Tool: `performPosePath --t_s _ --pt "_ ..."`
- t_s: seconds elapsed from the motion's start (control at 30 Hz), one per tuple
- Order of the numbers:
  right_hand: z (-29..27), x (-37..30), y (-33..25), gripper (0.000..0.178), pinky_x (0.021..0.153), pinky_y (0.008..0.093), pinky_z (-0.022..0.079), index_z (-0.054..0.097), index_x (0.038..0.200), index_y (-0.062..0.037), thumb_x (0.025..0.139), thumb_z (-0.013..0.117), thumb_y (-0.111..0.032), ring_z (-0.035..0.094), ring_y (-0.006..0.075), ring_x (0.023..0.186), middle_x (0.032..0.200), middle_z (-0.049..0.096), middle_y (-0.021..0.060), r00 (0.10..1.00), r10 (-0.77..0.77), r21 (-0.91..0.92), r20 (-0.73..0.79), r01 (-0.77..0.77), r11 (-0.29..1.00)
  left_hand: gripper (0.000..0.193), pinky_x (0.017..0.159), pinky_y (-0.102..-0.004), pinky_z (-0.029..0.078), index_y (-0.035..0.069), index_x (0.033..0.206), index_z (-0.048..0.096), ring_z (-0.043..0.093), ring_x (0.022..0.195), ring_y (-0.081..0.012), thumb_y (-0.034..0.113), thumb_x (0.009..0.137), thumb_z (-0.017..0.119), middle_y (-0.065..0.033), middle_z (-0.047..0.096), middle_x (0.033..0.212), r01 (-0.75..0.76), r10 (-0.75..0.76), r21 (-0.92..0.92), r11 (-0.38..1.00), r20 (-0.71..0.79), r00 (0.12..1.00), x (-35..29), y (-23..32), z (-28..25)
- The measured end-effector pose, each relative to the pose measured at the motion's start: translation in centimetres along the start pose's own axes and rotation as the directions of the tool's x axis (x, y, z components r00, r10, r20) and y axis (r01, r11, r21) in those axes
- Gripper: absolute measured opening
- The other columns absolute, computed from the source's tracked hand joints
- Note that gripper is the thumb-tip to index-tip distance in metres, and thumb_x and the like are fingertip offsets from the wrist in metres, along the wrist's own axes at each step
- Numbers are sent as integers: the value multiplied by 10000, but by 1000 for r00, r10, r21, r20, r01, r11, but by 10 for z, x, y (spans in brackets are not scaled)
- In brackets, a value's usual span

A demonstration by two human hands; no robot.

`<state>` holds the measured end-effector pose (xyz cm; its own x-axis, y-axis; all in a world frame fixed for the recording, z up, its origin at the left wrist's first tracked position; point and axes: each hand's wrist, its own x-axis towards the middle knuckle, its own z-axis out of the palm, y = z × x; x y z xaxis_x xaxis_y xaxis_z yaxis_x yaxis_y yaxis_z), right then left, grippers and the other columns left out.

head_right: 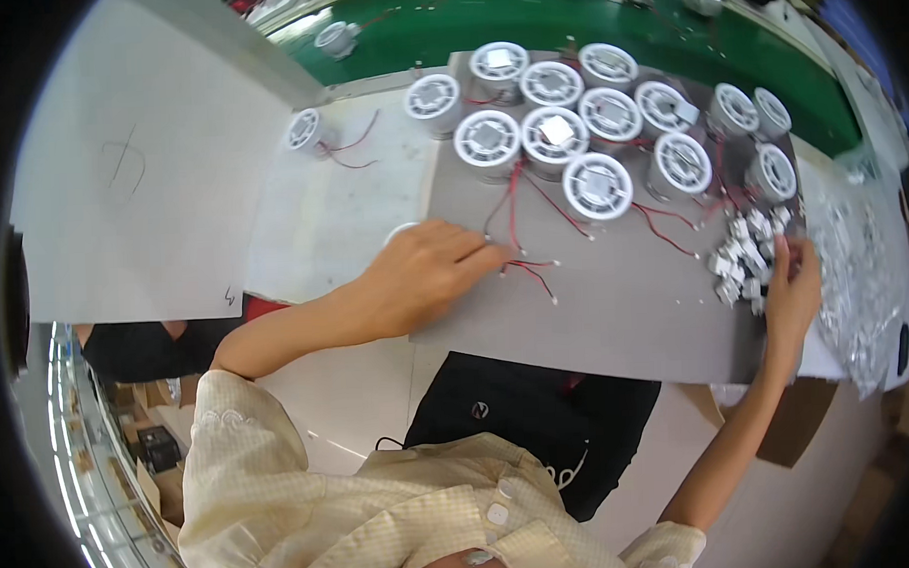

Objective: The person connects wire connectors to electronic components by hand, inserting them into plastic circular housings at an assembly station.

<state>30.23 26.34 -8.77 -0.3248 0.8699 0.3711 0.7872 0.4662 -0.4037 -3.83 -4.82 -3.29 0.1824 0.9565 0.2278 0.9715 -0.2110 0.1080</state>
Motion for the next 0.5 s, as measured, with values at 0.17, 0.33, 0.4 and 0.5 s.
performPosePath --t_s 0.17,0.33,0.4,0.5 --pt "8 -6 -13 315 648 248 435 679 985 -28 974 664 -342 515 64 700 780 609 21 995 58 221 -86 -37 975 367 725 -309 507 59 1161 642 633 867 -222 60 796 606 -81 622 1072 -179 167 -93 979 -121 978 -2 -6 5" --pt "-3 -7 -18 424 702 372 474 657 979 -16 1002 578 -433 605 258 732 807 665 122 987 159 -104 31 -155 982 257 721 -338 514 34 997 642 647 800 -234 67 742 644 -77 622 931 -193 185 -123 973 -72 980 0 -5 9" --pt "-4 -10 -30 515 724 493 471 643 942 -24 1019 480 -507 624 450 778 861 685 210 985 174 -292 -3 -167 942 261 714 -343 515 37 994 650 645 781 -236 73 736 652 -71 625 916 -160 146 -161 974 -95 985 3 -6 11" --pt "-3 -8 -39 514 730 514 472 642 950 -33 1025 460 -508 649 461 848 892 694 229 984 173 -344 -51 -180 921 274 698 -355 518 61 1001 666 641 749 -240 84 728 664 -56 632 903 -106 82 -260 960 -102 991 7 -8 10"
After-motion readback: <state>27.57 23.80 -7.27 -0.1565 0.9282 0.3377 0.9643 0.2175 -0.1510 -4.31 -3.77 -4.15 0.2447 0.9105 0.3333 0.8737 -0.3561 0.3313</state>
